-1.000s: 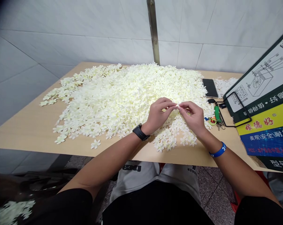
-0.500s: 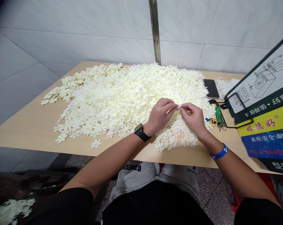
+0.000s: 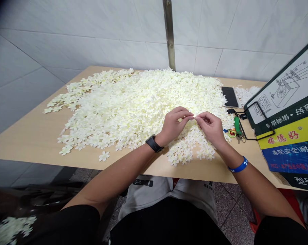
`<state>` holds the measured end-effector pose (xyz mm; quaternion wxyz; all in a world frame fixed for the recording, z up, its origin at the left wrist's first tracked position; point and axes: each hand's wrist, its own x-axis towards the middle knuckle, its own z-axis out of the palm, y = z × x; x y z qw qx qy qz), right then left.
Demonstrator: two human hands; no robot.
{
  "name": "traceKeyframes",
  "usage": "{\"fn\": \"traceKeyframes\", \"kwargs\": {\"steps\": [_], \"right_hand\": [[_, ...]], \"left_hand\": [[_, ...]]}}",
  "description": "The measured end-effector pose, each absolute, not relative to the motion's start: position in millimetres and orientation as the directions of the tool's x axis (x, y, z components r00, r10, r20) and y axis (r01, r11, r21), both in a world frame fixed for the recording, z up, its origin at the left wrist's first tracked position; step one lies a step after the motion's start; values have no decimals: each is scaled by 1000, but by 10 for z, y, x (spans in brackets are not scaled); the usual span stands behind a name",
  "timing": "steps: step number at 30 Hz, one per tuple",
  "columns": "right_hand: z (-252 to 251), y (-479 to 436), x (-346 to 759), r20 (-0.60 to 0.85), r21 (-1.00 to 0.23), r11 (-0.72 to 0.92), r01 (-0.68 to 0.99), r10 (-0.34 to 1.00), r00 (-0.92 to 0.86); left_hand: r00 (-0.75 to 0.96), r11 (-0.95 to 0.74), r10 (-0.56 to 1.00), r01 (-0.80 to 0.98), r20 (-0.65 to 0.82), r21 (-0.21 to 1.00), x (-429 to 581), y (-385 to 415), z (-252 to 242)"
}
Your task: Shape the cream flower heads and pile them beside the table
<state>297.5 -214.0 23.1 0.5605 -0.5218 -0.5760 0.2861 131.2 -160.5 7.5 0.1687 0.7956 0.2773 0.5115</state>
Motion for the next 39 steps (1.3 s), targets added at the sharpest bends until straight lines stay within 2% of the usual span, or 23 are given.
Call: {"fn": "traceKeyframes", "kwargs": {"steps": [6, 13, 19, 26, 31, 35, 39], "right_hand": [[227, -2103, 2986, 308, -946, 286, 153, 939, 155], [225, -2107, 2999, 321, -932, 278, 232, 930, 178], [244, -2118, 3008, 320, -928, 266, 260, 927, 194], [211, -2070, 3045, 329, -941, 310, 137, 932, 154], [189, -2053, 3039, 289, -957, 277, 83, 936, 200], [198, -2065, 3062, 306, -947, 281, 153, 935, 180], [202, -2087, 3099, 387, -880, 295, 372, 900, 200]], "left_hand": [[295, -714, 694, 171, 656, 679, 1300, -1606, 137], [330, -746, 665, 253, 670, 616, 1305, -1609, 107], [364, -764, 642, 226, 674, 605, 1309, -1617, 101], [292, -659, 746, 196, 599, 726, 1292, -1599, 172], [254, -648, 757, 171, 602, 742, 1294, -1593, 176], [234, -667, 741, 146, 630, 730, 1290, -1605, 179], [198, -689, 722, 128, 663, 713, 1281, -1615, 199]]}}
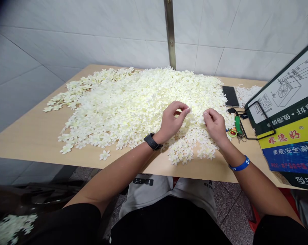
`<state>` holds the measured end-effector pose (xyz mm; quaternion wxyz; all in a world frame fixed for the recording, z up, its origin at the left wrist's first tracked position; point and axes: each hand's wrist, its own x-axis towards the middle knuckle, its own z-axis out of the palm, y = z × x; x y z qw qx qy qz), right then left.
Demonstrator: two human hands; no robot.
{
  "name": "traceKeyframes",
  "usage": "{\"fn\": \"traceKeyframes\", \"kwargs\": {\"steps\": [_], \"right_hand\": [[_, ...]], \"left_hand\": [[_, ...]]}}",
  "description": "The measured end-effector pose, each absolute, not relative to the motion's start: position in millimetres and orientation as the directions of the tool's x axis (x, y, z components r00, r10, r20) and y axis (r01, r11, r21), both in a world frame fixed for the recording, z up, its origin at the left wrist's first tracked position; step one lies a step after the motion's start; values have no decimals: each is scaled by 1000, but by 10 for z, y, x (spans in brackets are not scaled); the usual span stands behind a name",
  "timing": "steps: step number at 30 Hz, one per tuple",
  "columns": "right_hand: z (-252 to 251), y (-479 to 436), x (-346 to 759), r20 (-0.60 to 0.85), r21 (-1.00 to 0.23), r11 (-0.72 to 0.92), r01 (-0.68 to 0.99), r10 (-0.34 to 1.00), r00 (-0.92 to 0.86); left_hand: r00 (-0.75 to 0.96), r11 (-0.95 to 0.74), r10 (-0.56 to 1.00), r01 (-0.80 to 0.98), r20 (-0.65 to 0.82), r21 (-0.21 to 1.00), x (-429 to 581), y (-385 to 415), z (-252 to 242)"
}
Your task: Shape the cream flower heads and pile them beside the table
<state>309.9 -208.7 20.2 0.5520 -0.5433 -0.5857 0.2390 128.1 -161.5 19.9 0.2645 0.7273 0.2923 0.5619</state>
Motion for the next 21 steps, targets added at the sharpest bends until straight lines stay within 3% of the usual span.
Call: {"fn": "traceKeyframes", "kwargs": {"steps": [3, 7, 11, 15, 21], "right_hand": [[209, -2106, 3104, 514, -774, 342, 533, 831, 213], [226, -2143, 3071, 635, -687, 483, 543, 762, 126], [229, -2177, 3024, 647, -668, 552, 499, 762, 24], [231, -2187, 3009, 673, -620, 533, 576, 739, 41], [252, -2191, 3017, 628, -665, 471, 580, 773, 91]], "left_hand": [[200, -723, 689, 127, 696, 679, 1281, -1614, 200], [199, -782, 622, 120, 757, 611, 1291, -1607, 162], [232, -848, 529, 183, 816, 497, 1299, -1607, 104], [282, -879, 461, 275, 841, 390, 1302, -1613, 64], [287, -872, 478, 272, 830, 408, 1312, -1613, 56]]}}
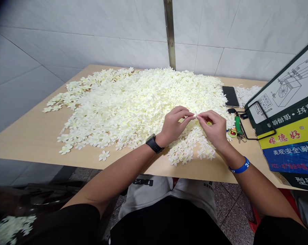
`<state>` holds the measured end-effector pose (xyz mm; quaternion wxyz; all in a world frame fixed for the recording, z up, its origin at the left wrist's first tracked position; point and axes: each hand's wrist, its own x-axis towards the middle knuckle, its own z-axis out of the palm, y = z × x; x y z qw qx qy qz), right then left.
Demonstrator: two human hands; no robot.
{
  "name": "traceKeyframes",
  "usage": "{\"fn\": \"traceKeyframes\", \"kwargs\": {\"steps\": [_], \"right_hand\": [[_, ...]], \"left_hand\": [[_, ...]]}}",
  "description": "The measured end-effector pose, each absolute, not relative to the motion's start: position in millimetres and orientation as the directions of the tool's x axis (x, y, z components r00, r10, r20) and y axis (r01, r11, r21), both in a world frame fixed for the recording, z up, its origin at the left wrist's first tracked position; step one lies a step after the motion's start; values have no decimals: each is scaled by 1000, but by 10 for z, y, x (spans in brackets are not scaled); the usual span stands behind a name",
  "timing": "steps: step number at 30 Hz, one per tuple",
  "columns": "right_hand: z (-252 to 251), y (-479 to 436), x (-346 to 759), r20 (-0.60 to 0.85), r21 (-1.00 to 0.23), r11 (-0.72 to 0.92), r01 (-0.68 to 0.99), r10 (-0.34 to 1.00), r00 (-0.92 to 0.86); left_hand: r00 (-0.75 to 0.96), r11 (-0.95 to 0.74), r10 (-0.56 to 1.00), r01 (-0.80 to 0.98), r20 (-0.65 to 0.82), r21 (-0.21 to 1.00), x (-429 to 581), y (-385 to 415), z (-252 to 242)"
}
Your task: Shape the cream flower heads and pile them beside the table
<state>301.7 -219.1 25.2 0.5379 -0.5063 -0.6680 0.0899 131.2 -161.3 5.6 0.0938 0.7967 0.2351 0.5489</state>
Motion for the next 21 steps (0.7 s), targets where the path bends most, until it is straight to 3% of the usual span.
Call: {"fn": "traceKeyframes", "kwargs": {"steps": [14, 21], "right_hand": [[256, -2183, 3020, 580, -686, 428, 588, 810, 88], [222, -2142, 3043, 495, -797, 409, 445, 864, 92]], "left_hand": [[311, -842, 534, 274, 786, 465, 1319, -1620, 41], [291, -821, 570, 239, 768, 519, 1308, -1647, 94]]}}
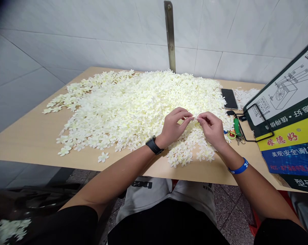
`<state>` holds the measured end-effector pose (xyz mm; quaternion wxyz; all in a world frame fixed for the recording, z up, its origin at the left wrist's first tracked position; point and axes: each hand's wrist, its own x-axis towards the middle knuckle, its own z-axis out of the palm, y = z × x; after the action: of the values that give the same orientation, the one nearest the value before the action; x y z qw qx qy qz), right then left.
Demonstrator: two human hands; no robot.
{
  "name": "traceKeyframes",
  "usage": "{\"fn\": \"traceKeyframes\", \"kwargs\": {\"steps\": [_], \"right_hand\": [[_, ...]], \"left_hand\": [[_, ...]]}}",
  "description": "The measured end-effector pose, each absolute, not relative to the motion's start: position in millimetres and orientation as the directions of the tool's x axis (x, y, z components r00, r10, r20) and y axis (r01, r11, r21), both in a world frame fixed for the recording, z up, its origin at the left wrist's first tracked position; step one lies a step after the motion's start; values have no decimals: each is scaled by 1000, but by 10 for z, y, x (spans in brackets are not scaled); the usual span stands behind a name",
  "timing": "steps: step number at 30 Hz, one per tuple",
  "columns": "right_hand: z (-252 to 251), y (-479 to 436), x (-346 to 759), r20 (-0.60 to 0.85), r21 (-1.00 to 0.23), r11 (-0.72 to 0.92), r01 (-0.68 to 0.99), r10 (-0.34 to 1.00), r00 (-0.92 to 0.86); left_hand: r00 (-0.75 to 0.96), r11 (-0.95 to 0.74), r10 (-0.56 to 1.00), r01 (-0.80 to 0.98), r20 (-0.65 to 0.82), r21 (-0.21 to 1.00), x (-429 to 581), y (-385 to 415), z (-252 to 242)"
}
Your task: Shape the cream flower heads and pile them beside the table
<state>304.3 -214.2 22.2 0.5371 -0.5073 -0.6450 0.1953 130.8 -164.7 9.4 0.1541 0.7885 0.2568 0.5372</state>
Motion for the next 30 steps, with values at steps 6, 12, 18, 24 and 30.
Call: {"fn": "traceKeyframes", "kwargs": {"steps": [6, 12, 18, 24, 30], "right_hand": [[219, -2126, 3039, 437, -866, 367, 340, 886, 156], [223, -2127, 3072, 447, -860, 364, 357, 876, 184], [220, -2121, 3077, 441, -852, 353, 386, 881, 169], [210, -2085, 3060, 431, -879, 354, 319, 878, 211], [183, -2074, 3063, 441, -869, 357, 343, 872, 212]], "left_hand": [[238, -765, 644, 177, 728, 619, 1300, -1608, 117], [221, -754, 657, 162, 721, 637, 1289, -1596, 139], [202, -757, 653, 157, 730, 634, 1292, -1612, 154], [198, -758, 652, 152, 732, 634, 1287, -1610, 159], [226, -763, 644, 129, 730, 633, 1297, -1628, 161]]}}
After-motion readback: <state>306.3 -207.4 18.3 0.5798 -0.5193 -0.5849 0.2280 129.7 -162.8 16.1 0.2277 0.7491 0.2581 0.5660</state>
